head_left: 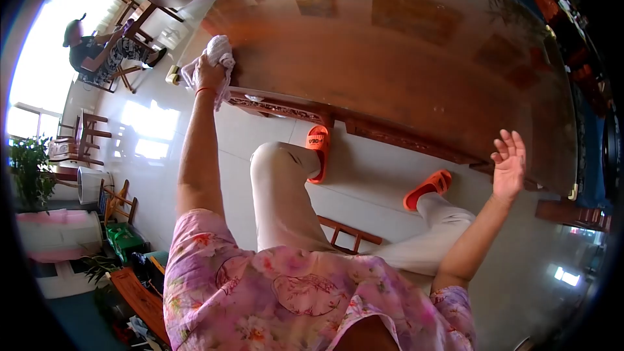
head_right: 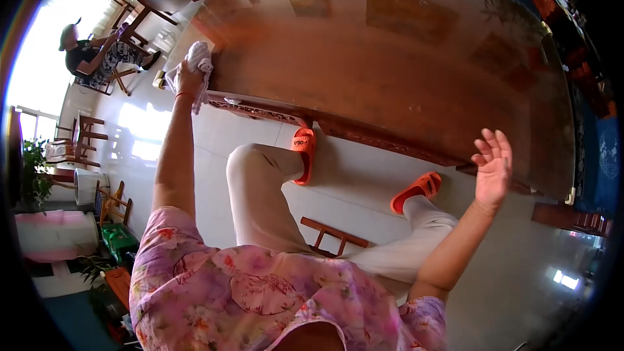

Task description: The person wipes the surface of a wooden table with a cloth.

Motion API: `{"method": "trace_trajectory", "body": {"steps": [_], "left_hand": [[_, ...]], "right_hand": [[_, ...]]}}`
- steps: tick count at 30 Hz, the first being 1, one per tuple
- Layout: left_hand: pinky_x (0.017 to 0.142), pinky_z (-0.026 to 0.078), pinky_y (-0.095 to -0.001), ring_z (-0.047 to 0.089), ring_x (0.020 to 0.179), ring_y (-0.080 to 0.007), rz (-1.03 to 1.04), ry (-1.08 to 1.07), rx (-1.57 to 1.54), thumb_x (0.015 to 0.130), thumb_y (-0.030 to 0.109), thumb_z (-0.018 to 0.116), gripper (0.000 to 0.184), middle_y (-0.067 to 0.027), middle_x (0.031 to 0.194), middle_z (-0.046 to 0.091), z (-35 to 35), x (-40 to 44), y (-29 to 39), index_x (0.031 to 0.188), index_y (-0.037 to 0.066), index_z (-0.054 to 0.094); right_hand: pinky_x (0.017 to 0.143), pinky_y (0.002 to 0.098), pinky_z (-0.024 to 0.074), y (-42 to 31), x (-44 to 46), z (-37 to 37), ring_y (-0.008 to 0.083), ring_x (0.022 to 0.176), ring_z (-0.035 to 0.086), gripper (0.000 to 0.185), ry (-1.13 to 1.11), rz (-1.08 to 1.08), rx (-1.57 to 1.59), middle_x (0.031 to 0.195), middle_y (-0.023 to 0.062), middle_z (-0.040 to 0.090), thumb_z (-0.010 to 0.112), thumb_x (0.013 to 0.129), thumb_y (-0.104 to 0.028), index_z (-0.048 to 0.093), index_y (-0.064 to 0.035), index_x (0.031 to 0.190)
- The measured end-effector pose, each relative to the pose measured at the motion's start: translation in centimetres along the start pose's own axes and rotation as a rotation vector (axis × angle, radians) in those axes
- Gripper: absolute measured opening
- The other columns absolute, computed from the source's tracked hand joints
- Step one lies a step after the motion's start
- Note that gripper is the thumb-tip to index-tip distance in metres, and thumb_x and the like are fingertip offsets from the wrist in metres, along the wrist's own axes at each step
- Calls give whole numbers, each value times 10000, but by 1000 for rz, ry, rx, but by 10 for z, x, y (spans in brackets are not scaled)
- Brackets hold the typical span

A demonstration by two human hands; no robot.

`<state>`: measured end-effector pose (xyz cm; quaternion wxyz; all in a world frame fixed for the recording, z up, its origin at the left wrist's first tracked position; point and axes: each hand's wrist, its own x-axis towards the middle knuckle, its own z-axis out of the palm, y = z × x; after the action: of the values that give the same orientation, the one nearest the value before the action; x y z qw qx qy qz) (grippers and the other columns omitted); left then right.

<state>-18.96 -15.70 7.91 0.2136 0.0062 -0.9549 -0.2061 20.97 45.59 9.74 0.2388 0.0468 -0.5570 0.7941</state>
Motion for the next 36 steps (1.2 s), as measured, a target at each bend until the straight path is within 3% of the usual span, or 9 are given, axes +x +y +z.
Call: {"method": "trace_trajectory", "body": {"steps": [3, 7, 11, 12, 13, 18, 24, 34, 36], "left_hand": [[899, 419, -460, 527, 1036, -437, 67, -104, -34, 696, 262, 600, 496, -277, 1089, 574, -1, -26, 60, 1112, 0, 539], [863, 423, -453, 541, 937, -398, 405, -9, -216, 700, 129, 573, 350, -223, 977, 589, 27, -89, 146, 1024, 0, 535], [793, 420, -436, 537, 880, -341, 604, -81, -359, 636, 213, 666, 340, -161, 892, 560, 25, -167, 259, 888, 43, 513], [790, 418, -435, 531, 857, -338, 652, -123, -421, 598, 214, 695, 382, -161, 865, 544, 35, -183, 282, 881, 47, 501], [805, 412, -423, 526, 874, -314, 615, -321, -414, 554, 226, 724, 422, -150, 902, 537, 36, -198, 311, 864, 56, 493], [985, 327, -414, 468, 1082, -334, 765, -295, -539, 611, 179, 652, 456, -179, 1046, 531, 43, -259, 393, 1018, 7, 537], [951, 404, -397, 530, 1049, -350, 619, -339, -643, 576, 109, 669, 424, -184, 1041, 580, 38, -205, 331, 978, 23, 565], [872, 469, -413, 593, 983, -363, 230, -230, -195, 653, 153, 643, 392, -233, 1007, 625, 44, 5, 134, 1016, 15, 588], [920, 447, -370, 573, 1045, -344, 126, -252, -71, 659, 103, 585, 469, -208, 1068, 624, 37, 36, 94, 1123, 37, 587]], "right_hand": [[746, 270, 506, 3, 0, 54, 205, 981, 605, 613, -243, 218, -118, 1205, 152, 557, 544, 868, -420, 409, 4, 1289], [789, 302, 508, 19, -14, 125, 239, 1001, 607, 443, -629, 652, -299, 1166, 132, 577, 547, 778, -82, 508, -4, 1212], [845, 367, 486, 65, -52, 172, 317, 996, 598, 575, -1210, 395, -713, 1149, 193, 577, 661, 752, -276, 500, -17, 1240], [869, 391, 460, 71, -60, 183, 349, 1022, 567, 606, -1293, 473, -825, 1134, 197, 574, 665, 756, -338, 493, -29, 1248], [876, 403, 454, 78, -67, 187, 347, 1037, 562, 592, -1347, 506, -899, 1134, 201, 578, 645, 759, -353, 496, -31, 1234], [895, 456, 431, 120, -67, 164, 378, 1056, 541, 561, -1242, 363, -1000, 1143, 236, 563, 613, 752, -318, 487, -38, 1221], [905, 449, 430, 121, -29, 175, 373, 1071, 534, 558, -1125, 495, -1166, 1158, 214, 559, 618, 755, -310, 485, -19, 1213], [914, 427, 435, 136, -20, 221, 353, 1075, 531, 545, -1303, 507, -1186, 1165, 181, 545, 607, 817, -325, 451, -19, 1240], [931, 425, 425, 136, -12, 223, 349, 1101, 516, 550, -1287, 536, -1183, 1199, 178, 528, 601, 825, -327, 441, -24, 1255]]}}
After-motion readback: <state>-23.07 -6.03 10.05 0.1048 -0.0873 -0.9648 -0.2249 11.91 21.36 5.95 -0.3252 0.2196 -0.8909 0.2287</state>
